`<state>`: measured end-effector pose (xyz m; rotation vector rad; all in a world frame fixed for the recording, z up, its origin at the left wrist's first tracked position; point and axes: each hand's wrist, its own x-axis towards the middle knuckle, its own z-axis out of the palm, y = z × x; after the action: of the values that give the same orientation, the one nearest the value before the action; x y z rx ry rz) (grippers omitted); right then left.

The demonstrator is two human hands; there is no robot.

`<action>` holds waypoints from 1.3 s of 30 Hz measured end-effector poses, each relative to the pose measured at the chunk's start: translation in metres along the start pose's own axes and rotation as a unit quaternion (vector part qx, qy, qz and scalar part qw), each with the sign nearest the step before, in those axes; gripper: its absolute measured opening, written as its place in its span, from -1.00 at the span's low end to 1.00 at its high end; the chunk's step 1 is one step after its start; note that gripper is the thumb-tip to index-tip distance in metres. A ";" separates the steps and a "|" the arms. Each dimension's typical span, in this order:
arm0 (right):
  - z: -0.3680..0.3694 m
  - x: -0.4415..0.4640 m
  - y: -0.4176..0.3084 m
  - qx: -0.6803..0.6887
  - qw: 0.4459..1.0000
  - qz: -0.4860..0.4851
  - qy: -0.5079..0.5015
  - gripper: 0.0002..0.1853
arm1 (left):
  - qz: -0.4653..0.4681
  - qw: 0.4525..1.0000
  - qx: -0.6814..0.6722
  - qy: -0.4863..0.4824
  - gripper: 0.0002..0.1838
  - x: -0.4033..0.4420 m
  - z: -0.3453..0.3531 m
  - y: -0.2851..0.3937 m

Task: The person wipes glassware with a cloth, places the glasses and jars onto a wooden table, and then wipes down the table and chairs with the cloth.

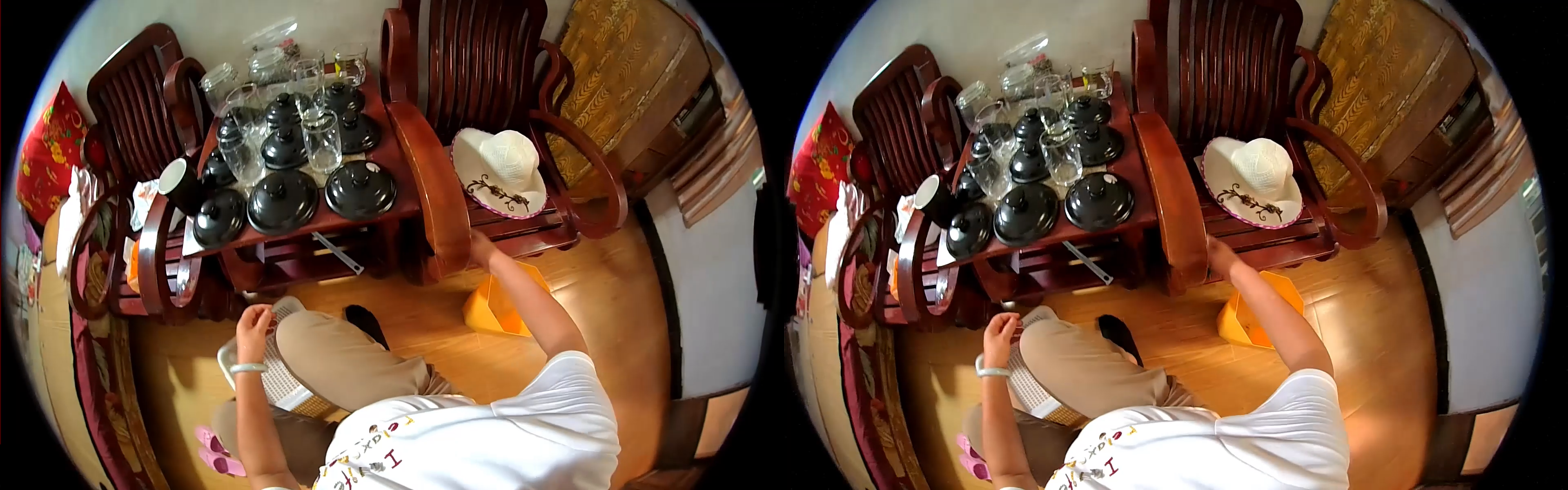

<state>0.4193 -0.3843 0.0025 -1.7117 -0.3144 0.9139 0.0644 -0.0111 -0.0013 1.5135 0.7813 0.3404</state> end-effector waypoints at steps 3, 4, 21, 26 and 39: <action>0.008 0.051 0.033 0.215 0.973 -0.065 -0.062 -0.46 | 0.114 0.991 0.038 0.062 -0.90 -0.006 0.011 -0.001; 0.009 0.058 0.031 0.220 0.972 -0.051 -0.064 -0.46 | 0.153 0.983 0.070 0.078 -0.92 -0.014 0.017 0.008; -0.061 0.176 -0.008 0.101 0.980 -0.075 0.157 -0.48 | 0.367 0.849 0.375 0.066 -0.86 -0.046 0.108 0.069; -0.070 0.227 -0.029 -0.143 0.958 -0.124 0.215 -0.49 | 0.357 0.851 0.380 0.062 -0.84 -0.041 0.111 0.070; -0.026 0.345 -0.091 -0.403 0.874 -0.138 0.234 -0.50 | 0.353 0.848 0.394 0.039 -0.85 -0.034 0.132 0.079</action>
<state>0.6883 -0.1560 -0.0549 -2.4950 -0.6508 0.1042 0.1456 -0.1273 0.0673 2.5831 0.3870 0.6792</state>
